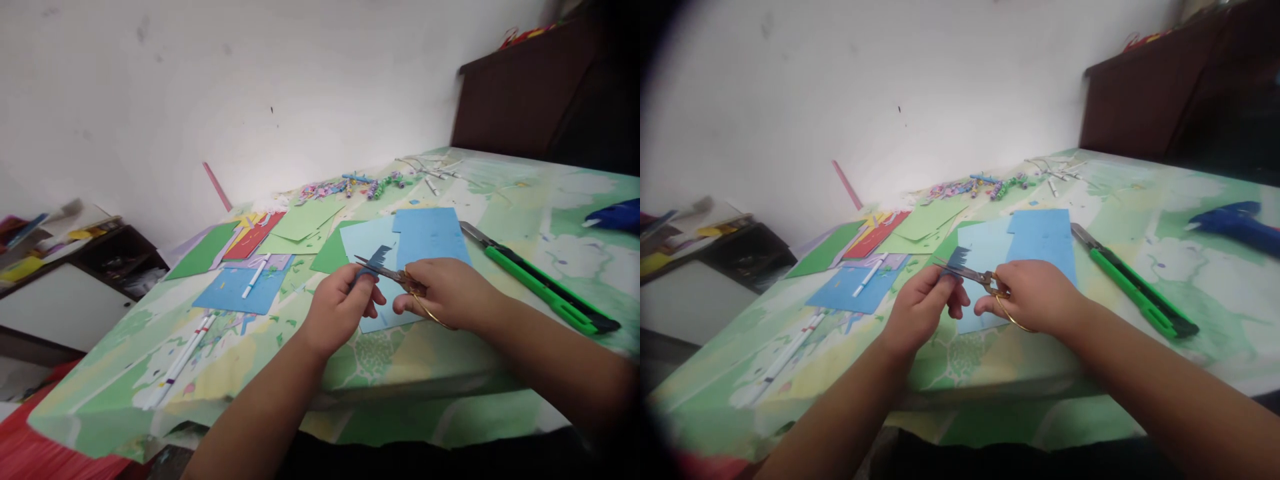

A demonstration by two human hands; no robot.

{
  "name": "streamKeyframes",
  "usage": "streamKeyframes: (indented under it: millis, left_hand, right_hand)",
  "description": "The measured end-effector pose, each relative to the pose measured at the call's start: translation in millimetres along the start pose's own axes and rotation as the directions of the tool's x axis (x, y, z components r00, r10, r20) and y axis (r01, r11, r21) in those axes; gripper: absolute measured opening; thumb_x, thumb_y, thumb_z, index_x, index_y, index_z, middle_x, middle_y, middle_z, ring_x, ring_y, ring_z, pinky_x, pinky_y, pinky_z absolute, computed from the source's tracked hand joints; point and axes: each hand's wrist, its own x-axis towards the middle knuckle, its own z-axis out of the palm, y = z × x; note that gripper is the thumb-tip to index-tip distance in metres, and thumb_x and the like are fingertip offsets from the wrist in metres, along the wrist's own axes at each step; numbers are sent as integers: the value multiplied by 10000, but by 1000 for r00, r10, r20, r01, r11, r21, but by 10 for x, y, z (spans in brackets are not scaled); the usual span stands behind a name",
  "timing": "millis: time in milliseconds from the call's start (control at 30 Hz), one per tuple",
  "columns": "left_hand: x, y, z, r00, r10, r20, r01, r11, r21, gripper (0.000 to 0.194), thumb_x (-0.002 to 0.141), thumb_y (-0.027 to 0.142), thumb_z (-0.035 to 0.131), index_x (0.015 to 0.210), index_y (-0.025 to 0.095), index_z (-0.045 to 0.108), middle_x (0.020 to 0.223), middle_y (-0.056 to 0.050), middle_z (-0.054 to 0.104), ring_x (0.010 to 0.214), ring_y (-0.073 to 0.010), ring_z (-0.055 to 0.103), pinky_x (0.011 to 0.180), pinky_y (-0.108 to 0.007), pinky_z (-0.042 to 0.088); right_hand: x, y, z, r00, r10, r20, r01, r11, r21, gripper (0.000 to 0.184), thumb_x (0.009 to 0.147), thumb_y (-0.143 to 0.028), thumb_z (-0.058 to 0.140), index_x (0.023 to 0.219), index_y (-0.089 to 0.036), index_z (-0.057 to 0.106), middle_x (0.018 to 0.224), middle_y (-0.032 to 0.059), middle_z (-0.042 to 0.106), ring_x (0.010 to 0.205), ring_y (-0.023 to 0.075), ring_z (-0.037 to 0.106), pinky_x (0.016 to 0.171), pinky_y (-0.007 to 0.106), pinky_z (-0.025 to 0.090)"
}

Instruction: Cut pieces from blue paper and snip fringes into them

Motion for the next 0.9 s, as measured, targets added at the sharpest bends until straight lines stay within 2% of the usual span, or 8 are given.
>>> streamKeyframes:
  millis: [133,300,600,900]
  left_hand:
    - [2,13,-17,999,30,-14,-30,999,42,191,812,279,383,705,158,486,515,50,495,410,-48,436,438,-188,369]
    - [7,16,-25,996,68,-56,-64,995,70,233,814,253,373,612,165,449,463,67,435,395,-40,393,438,-184,344]
    - [13,-25,-1,995,101,-10,-99,992,81,232,826,235,360,616,164,430,479,71,429,412,-35,390,462,-181,340]
    - [3,-43,14,990,139,-25,-136,987,81,235,819,233,376,602,166,437,477,67,435,420,-43,393,463,-189,332]
  right_hand:
    - [4,11,-3,1000,-8,-6,8,1000,7,449,650,-642,462,604,-195,476,539,4,496,499,132,432,452,222,236]
    - [6,16,-3,998,-54,10,54,998,18,443,664,-635,449,627,-194,470,559,1,476,501,130,406,458,227,235]
    - [-1,5,-5,995,-85,46,84,996,24,447,685,-637,415,615,-196,448,560,4,479,506,135,393,465,234,224]
    - [-6,20,13,991,-120,60,113,989,97,417,690,-609,421,613,-198,419,560,-9,444,500,126,360,475,236,221]
